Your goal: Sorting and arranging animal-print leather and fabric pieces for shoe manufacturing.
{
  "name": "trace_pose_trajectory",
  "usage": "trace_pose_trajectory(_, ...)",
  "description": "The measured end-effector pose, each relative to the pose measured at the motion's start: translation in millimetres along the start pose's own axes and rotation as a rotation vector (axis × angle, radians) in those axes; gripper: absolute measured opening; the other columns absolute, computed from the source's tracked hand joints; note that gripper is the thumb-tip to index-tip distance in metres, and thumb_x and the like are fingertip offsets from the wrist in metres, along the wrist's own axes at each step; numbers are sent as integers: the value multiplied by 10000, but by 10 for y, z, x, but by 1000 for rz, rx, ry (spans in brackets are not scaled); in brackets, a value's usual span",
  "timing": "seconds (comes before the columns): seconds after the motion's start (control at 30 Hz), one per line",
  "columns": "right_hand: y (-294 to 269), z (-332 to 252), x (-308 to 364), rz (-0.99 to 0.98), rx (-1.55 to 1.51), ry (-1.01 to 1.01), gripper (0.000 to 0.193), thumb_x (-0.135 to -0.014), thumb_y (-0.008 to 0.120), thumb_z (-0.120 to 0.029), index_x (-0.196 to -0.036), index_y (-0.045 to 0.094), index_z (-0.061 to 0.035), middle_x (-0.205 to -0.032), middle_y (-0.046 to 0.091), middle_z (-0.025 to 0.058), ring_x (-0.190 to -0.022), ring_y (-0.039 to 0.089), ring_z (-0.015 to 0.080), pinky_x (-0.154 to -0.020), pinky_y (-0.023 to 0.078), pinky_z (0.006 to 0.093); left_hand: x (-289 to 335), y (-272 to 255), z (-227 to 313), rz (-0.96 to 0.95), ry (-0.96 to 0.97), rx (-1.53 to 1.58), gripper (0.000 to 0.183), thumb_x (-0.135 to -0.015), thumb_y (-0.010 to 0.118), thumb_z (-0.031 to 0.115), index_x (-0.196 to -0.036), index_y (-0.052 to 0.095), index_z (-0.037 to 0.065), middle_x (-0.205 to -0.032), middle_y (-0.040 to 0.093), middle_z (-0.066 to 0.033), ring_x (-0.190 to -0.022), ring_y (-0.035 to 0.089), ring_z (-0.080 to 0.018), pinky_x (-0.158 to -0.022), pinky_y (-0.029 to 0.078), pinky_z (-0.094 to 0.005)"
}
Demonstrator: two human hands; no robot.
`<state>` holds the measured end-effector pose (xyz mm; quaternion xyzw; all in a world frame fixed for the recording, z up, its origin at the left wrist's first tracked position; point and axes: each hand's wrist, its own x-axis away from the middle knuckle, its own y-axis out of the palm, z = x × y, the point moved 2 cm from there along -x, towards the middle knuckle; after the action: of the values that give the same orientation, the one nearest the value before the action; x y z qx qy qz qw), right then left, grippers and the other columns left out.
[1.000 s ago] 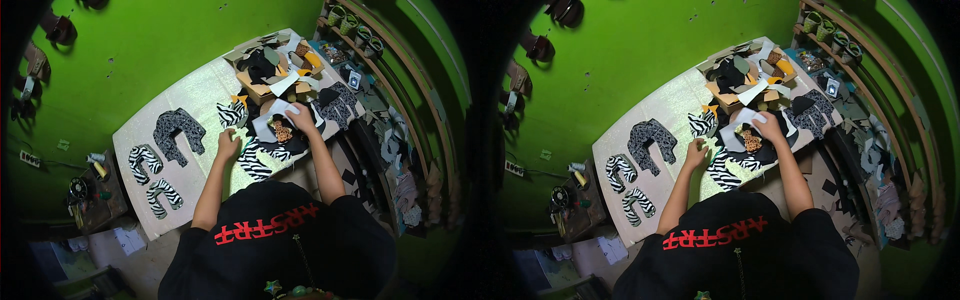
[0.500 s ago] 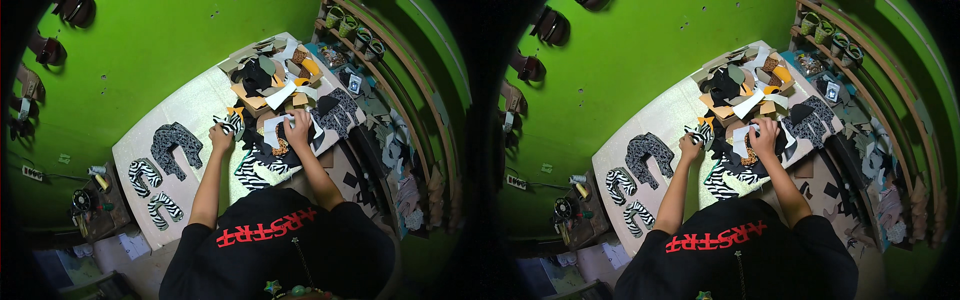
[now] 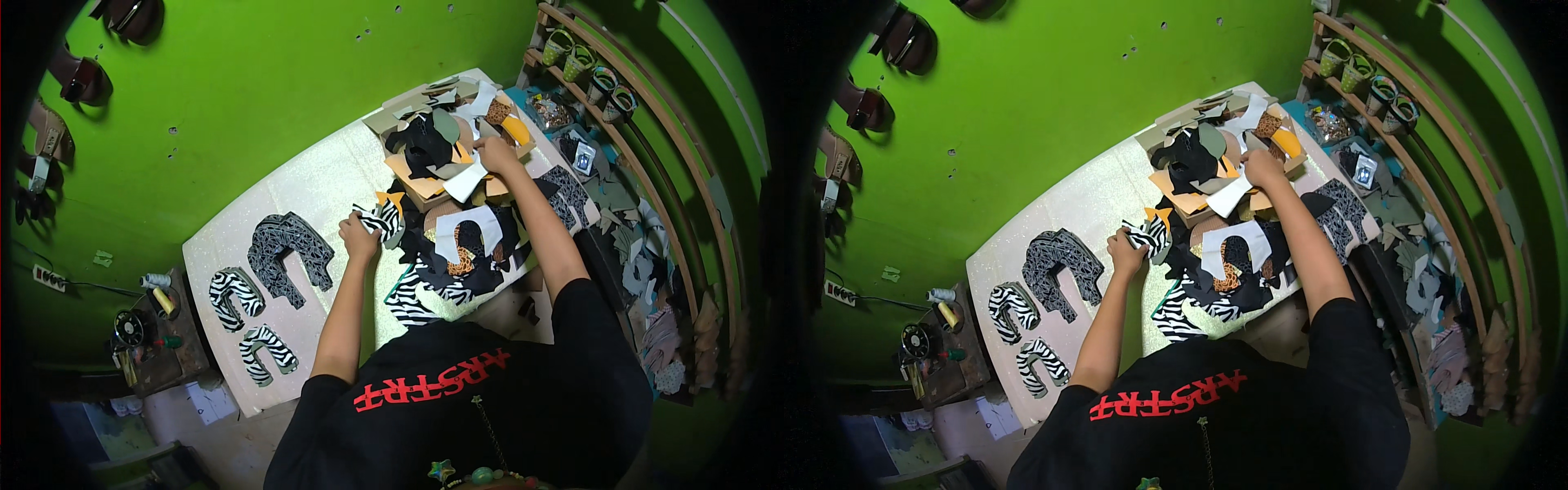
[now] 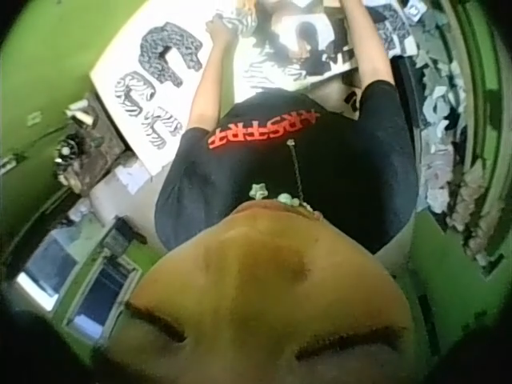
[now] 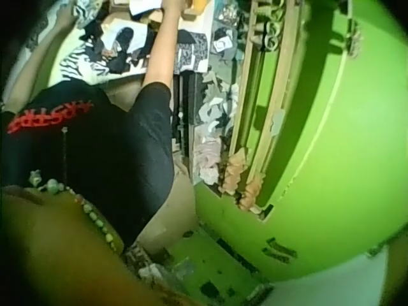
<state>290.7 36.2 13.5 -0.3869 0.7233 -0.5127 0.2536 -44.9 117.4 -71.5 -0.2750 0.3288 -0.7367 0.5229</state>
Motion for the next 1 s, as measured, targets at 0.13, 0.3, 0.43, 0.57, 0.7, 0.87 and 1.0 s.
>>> trace_pose_trajectory(0.13, 4, -64, -97, 66, 175, -9, 209, -788, 537, -224, -928, 653, -120, -1056, 541, 104, -961, 566, 285, -801, 431, 455, 3, -1, -56, 6, -5, 34, 641, -606, 741, 159, -1153, 429, 43, -1102, 380, -197, -1041, 375, -353, -931, 325, -400)
trace_pose_trajectory(0.3, -54, -220, -17, 26, 299, -22, 220, -755, 593, -258, -927, 648, -132, -1028, 540, 136, -984, 547, 282, -798, 421, 469, 37, -62, 203, 49, -3, 71, 568, -651, 686, 146, -1142, 428, 24, -1120, 344, -208, -1064, 329, -358, -938, 295, -405)
trace_pose_trajectory(0.43, 17, -129, -54, -56, 158, -62, 239, -718, 632, -238, -913, 646, -100, -1022, 541, 150, -979, 550, 288, -800, 421, 477, 20, -144, 705, 278, 259, 181, 454, -694, 609, 111, -1114, 460, 24, -1167, 314, -212, -1055, 329, -358, -907, 290, -441)
trace_pose_trajectory(0.57, 62, -58, -51, -160, -176, -42, 332, -723, 574, -165, -1048, 636, -142, -1007, 598, 188, -899, 591, 322, -796, 452, 387, 17, -139, 1329, 315, 614, 171, 382, -702, 599, 119, -1063, 494, 51, -1171, 353, -206, -1100, 323, -359, -922, 272, -450)
trace_pose_trajectory(0.7, 210, 16, -87, -108, -326, -148, 440, -736, 488, -35, -1144, 582, -170, -965, 589, 244, -829, 592, 358, -757, 453, 384, -84, 92, 1959, 146, 912, 226, 327, -706, 536, 39, -1030, 526, 77, -1122, 484, -107, -1106, 399, -319, -932, 254, -439)
trace_pose_trajectory(0.87, 271, 258, -148, -15, -402, -304, 384, -741, 495, -19, -1087, 599, -148, -904, 568, 168, -871, 554, 318, -763, 440, 367, -377, 487, 2288, -32, 993, 31, 329, -769, 493, 74, -1097, 502, 90, -1191, 494, -71, -1201, 381, -260, -941, 229, -517)
trace_pose_trajectory(1.0, -117, -67, 81, -54, 10, -64, 269, -766, 577, -186, -1026, 645, -201, -1026, 562, 129, -981, 547, 276, -871, 378, 437, -616, 529, 2163, -158, 841, -522, 450, -815, 533, 327, -1222, 481, 140, -1322, 402, -2, -1274, 282, -252, -985, 165, -592)
